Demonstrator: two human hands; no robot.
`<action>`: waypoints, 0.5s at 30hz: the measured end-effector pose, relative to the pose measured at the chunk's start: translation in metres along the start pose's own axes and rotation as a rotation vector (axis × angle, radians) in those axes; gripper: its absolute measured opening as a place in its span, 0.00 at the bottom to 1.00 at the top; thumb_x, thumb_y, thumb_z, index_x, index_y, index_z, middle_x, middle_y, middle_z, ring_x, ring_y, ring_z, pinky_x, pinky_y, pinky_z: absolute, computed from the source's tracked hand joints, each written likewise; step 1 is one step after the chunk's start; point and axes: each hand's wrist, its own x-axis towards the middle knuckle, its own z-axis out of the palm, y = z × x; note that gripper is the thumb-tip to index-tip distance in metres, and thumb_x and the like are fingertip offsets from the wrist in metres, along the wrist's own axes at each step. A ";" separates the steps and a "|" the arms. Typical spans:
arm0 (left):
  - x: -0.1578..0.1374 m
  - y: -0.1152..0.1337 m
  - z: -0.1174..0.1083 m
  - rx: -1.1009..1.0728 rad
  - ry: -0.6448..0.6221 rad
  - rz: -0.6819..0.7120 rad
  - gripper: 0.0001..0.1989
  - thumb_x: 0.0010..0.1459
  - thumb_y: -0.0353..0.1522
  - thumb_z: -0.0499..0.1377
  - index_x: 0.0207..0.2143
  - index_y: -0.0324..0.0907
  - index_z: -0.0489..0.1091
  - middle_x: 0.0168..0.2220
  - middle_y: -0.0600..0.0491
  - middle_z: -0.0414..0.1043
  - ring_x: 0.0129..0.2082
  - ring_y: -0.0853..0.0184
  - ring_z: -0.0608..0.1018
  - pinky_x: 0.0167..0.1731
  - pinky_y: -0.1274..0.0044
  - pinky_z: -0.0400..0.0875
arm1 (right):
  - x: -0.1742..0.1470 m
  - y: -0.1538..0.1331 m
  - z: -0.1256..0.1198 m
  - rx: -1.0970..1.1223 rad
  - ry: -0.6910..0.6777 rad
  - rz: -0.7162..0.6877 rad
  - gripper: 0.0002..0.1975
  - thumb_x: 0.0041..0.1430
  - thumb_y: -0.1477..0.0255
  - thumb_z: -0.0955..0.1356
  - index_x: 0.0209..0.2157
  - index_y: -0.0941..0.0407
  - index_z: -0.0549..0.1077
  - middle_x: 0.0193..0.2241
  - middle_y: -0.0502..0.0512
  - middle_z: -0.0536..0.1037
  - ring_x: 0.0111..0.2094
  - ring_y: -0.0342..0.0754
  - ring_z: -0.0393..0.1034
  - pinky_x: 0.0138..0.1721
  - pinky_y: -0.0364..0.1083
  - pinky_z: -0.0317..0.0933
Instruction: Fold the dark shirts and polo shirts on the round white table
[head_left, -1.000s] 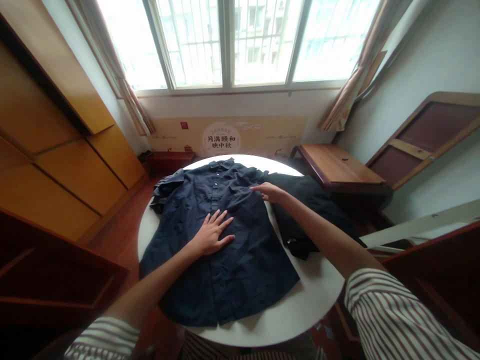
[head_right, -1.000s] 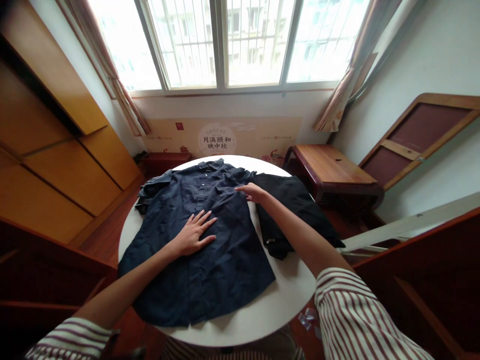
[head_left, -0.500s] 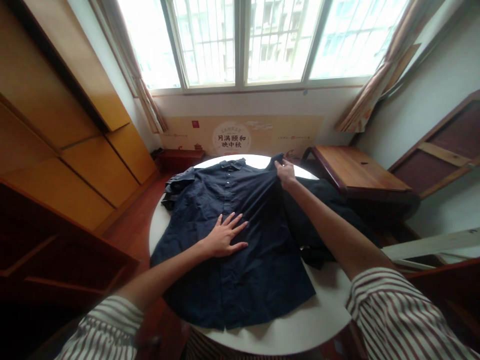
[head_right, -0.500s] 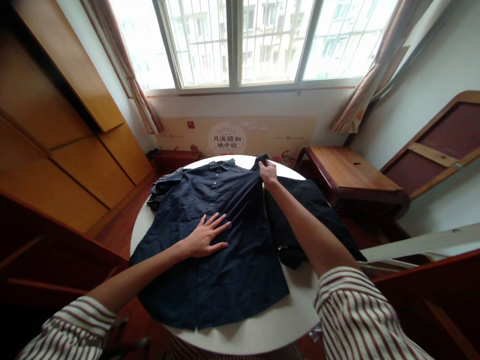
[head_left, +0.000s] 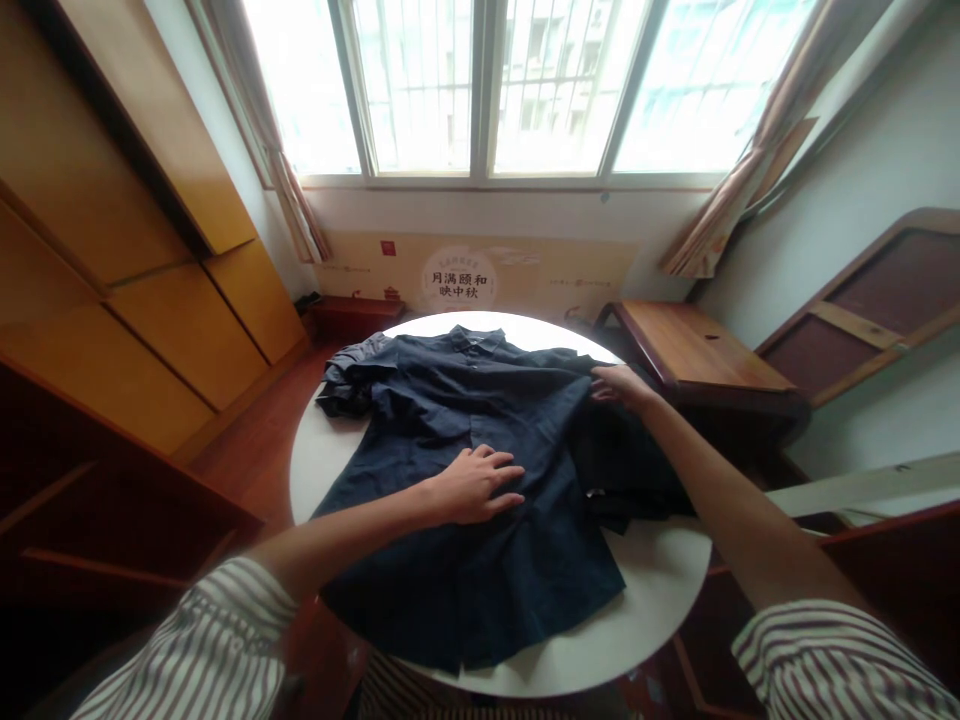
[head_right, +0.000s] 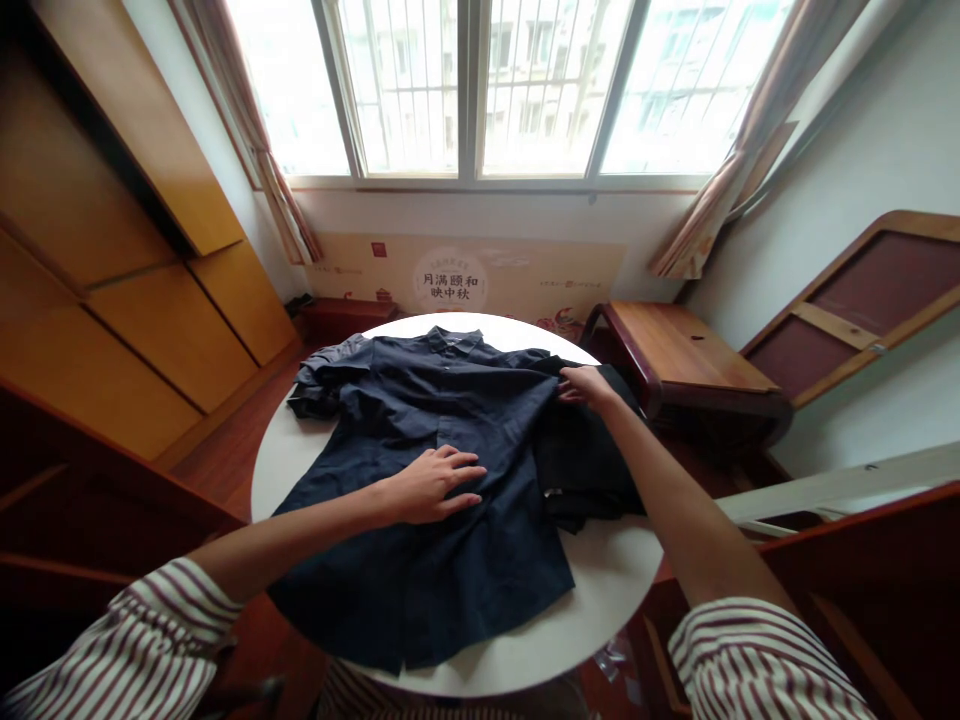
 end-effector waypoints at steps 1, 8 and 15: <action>0.000 0.003 -0.002 0.024 0.013 -0.015 0.25 0.68 0.48 0.48 0.60 0.47 0.66 0.60 0.44 0.66 0.56 0.49 0.70 0.53 0.51 0.67 | 0.001 0.001 0.001 -0.034 0.003 -0.002 0.13 0.52 0.74 0.71 0.40 0.65 0.74 0.27 0.60 0.75 0.25 0.49 0.72 0.27 0.46 0.68; -0.009 0.040 0.024 0.045 0.051 0.061 0.41 0.62 0.58 0.47 0.68 0.42 0.54 0.68 0.38 0.52 0.67 0.43 0.56 0.61 0.43 0.48 | 0.017 -0.018 0.022 -0.313 -0.010 -0.230 0.30 0.40 0.87 0.72 0.49 0.61 0.74 0.49 0.65 0.74 0.52 0.60 0.68 0.52 0.51 0.63; -0.009 0.059 0.039 0.122 0.075 0.112 0.22 0.70 0.40 0.47 0.60 0.41 0.65 0.63 0.39 0.61 0.63 0.49 0.62 0.59 0.54 0.58 | 0.024 -0.033 0.023 -0.345 0.223 -0.240 0.10 0.64 0.74 0.65 0.42 0.63 0.76 0.42 0.70 0.76 0.48 0.57 0.69 0.51 0.52 0.60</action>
